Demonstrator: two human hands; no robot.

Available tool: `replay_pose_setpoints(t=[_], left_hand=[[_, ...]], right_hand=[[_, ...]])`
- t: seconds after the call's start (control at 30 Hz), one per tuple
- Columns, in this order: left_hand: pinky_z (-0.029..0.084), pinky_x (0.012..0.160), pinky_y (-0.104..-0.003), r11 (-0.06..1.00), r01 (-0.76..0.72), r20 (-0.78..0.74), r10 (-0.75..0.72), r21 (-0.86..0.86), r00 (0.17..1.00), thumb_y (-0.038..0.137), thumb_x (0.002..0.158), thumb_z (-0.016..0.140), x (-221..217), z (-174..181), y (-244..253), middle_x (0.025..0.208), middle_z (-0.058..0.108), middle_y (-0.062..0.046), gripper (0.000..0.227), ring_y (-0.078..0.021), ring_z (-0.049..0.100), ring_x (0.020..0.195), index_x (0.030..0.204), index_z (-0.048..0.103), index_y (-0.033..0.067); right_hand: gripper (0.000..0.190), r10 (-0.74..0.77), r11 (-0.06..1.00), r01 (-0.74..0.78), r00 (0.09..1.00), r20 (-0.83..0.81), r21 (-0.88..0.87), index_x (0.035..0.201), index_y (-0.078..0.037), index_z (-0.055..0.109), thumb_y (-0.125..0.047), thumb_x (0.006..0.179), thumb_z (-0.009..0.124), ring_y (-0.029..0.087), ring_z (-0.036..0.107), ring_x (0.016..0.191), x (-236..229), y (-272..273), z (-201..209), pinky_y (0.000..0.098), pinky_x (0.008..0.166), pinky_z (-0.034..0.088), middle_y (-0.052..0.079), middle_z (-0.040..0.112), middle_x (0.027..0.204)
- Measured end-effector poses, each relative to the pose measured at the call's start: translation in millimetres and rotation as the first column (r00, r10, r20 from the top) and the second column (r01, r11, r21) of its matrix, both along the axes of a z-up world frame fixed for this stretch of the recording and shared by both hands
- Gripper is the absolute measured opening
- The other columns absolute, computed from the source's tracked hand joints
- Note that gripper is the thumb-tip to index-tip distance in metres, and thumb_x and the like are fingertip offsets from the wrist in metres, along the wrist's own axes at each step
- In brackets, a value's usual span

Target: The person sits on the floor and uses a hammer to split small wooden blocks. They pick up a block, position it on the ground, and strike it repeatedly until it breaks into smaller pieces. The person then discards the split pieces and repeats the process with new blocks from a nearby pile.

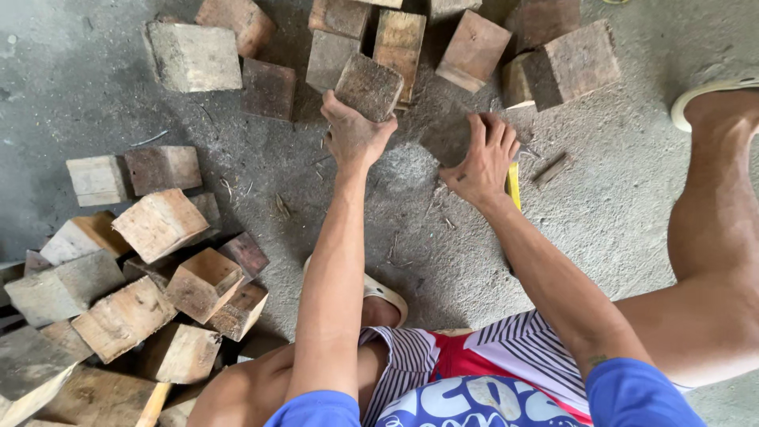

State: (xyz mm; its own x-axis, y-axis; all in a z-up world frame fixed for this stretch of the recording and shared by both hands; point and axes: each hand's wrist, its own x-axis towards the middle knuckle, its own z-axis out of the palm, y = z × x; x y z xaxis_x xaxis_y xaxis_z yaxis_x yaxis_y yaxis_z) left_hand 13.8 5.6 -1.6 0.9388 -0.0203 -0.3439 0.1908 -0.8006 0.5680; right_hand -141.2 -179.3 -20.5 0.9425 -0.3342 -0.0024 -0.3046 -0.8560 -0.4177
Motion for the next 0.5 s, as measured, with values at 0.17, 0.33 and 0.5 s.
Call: replay_pose_setpoints(t=[0.17, 0.33, 0.5], left_hand=[[0.029, 0.112, -0.066, 1.0, -0.012, 0.039, 0.011, 0.007, 0.999, 0.045, 0.07, 0.092, 1.1, -0.6, -1.0, 0.146, 0.031, -0.023, 0.127, -0.0388, 0.048, 0.132, 0.148, 0.002, 0.0016], [0.042, 0.111, -0.058, 0.984, -0.069, 0.135, 0.092, -0.165, 0.987, 0.04, 0.069, 0.091, -9.6, -12.4, 1.5, 0.143, 0.036, -0.024, 0.124, -0.037, 0.053, 0.128, 0.149, 0.006, 0.0], [0.045, 0.112, -0.056, 0.882, -0.052, 0.246, 0.187, -0.469, 0.951, 0.029, 0.06, 0.098, -16.8, -26.7, 7.7, 0.141, 0.039, -0.026, 0.125, -0.0375, 0.051, 0.129, 0.149, 0.016, -0.0035]], right_hand=[[0.111, 0.118, 0.989, -0.115, 0.993, -0.025, 0.092, 0.148, -0.011, 0.04, -0.029, 0.055, 0.098, 0.042, 0.039, 0.131, -1.8, 30.9, -10.1, 0.056, 0.115, 0.039, 0.019, 0.042, 0.143], [0.115, 0.093, 0.988, -0.102, 0.993, 0.079, 0.117, 0.151, -0.007, 0.04, -0.05, 0.062, 0.098, 0.042, 0.038, 0.136, -36.6, 14.6, -33.6, 0.0596, 0.112, 0.037, 0.024, 0.036, 0.15], [0.087, -0.488, 0.843, 0.515, 0.854, -0.178, 0.159, 0.148, -0.003, 0.042, -0.042, 0.084, 0.087, 0.039, 0.044, 0.126, -134.2, -43.9, -74.9, 0.0563, 0.105, 0.041, 0.023, 0.041, 0.14]])
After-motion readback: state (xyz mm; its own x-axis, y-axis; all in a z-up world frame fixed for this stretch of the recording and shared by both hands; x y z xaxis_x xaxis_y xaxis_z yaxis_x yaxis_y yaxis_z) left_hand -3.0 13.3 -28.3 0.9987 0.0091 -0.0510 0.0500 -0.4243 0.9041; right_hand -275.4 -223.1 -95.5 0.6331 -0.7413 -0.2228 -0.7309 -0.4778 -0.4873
